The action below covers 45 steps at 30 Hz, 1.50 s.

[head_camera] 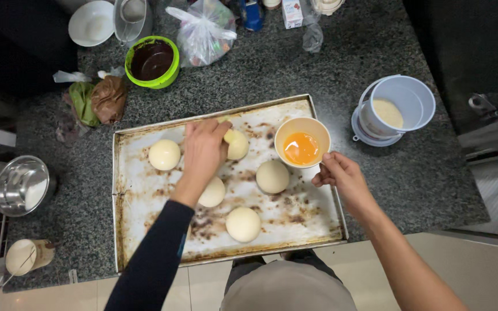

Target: The person brushes dough balls with liquid from a cup using a pastry brush and then sprinkles seeds over them from a small bowl.

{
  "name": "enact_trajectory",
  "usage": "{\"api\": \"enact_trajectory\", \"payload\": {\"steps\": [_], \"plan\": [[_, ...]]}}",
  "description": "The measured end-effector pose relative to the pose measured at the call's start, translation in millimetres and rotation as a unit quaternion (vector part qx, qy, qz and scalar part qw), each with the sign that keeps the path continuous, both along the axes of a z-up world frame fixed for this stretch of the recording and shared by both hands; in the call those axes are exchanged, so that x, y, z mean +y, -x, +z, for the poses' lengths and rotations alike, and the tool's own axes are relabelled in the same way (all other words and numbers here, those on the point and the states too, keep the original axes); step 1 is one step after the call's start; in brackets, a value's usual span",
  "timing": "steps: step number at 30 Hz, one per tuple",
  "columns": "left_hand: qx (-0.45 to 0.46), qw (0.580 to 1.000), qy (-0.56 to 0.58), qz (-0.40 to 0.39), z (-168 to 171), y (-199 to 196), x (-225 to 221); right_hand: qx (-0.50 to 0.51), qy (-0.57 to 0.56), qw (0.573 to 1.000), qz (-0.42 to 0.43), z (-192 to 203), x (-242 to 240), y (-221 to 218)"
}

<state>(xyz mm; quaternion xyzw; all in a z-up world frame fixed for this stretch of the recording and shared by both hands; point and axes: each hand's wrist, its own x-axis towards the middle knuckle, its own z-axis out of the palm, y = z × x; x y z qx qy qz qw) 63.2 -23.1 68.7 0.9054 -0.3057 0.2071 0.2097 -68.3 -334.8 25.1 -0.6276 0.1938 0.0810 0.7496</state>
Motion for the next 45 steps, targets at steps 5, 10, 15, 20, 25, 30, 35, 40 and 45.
{"api": "enact_trajectory", "payload": {"steps": [5, 10, 15, 20, 25, 30, 35, 40, 45], "plan": [[-0.023, 0.937, -0.293, -0.187, -6.0, 30.9, -13.7, -0.002, -0.003, 1.000, 0.013, -3.6, -5.4, 1.5], [0.009, 0.961, -0.212, -0.177, 38.0, 51.8, -14.5, -0.001, 0.008, 0.999, 0.039, -6.1, -10.8, 1.6], [0.102, 0.986, 0.124, -0.048, 125.6, 40.6, -38.6, -0.018, 0.011, 0.997, 0.068, 0.8, -8.7, 0.5], [0.159, 0.968, 0.172, -0.089, 160.3, 54.9, -71.4, -0.042, 0.012, 0.995, 0.095, 14.9, -1.4, -1.7], [0.116, 0.988, 0.060, -0.087, 144.5, 52.5, -84.3, -0.061, 0.008, 0.990, 0.126, 20.9, 5.1, -1.8], [0.032, 0.998, -0.007, -0.056, 125.4, 60.5, -80.5, -0.068, 0.013, 0.986, 0.149, 24.9, 9.1, 2.9], [0.024, 0.998, -0.010, -0.058, 119.2, 65.6, -77.8, -0.063, 0.010, 0.986, 0.153, 31.6, 15.6, 7.0], [-0.018, 0.996, -0.058, -0.069, 125.4, 68.9, -66.2, -0.057, -0.012, 0.988, 0.140, 34.1, 21.4, 13.8], [-0.082, 0.983, -0.082, -0.140, 142.6, 77.4, -55.1, -0.062, -0.013, 0.991, 0.121, 35.4, 30.3, 23.8]]}}
